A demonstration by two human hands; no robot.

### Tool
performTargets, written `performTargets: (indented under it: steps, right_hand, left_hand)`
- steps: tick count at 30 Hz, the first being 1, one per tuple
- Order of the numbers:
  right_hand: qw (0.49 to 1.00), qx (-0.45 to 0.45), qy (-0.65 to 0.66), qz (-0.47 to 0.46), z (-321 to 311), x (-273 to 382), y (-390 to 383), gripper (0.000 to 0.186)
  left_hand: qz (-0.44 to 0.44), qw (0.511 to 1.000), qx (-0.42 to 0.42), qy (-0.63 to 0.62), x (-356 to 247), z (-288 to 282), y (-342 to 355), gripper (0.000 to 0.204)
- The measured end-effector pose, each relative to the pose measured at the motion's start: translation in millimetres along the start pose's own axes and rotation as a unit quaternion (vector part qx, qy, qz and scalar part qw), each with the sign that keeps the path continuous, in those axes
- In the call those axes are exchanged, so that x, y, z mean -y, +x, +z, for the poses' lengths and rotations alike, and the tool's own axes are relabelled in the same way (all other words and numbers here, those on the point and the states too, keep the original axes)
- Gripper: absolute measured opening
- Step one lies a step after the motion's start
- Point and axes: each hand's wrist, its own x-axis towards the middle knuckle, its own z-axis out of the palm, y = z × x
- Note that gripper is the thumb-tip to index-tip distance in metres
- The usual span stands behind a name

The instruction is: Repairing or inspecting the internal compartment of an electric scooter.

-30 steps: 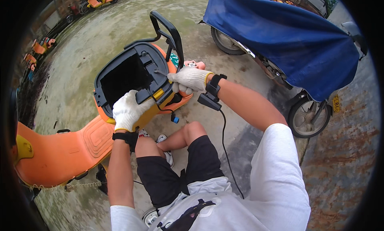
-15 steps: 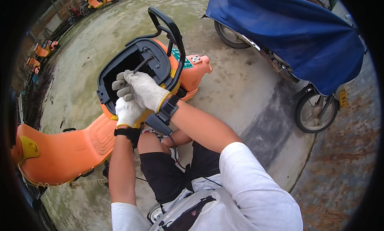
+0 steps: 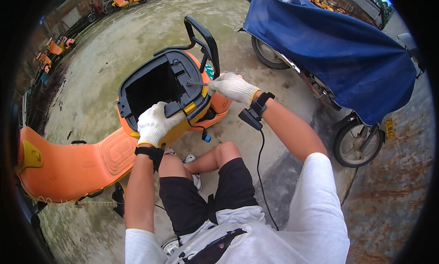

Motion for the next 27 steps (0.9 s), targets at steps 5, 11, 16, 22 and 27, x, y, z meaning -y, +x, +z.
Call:
performTargets:
  steps: [5, 11, 16, 22, 27]
  right_hand:
    - [0.997, 0.042, 0.053, -0.037, -9, -16, 30, 0.035]
    - [0.988, 0.106, 0.111, 0.031, 10, -8, 21, 0.04]
    - [0.913, 0.221, 0.335, 0.073, 52, -3, 11, 0.037]
    - [0.698, 0.221, 0.675, 0.093, 137, 76, 45, 0.021]
    - [0.606, 0.181, 0.771, 0.072, 128, 72, 85, 0.017]
  left_hand:
    - [0.007, 1.0, -0.003, -0.005, -2, 3, 1, 0.065]
    - [0.013, 1.0, -0.014, 0.013, 5, 5, 4, 0.066]
    - [0.027, 0.999, -0.031, 0.027, 4, 8, 8, 0.063]
    - [-0.033, 0.999, -0.029, -0.019, 23, 21, 6, 0.037]
    - [-0.022, 0.999, -0.047, -0.008, 3, 45, 25, 0.044]
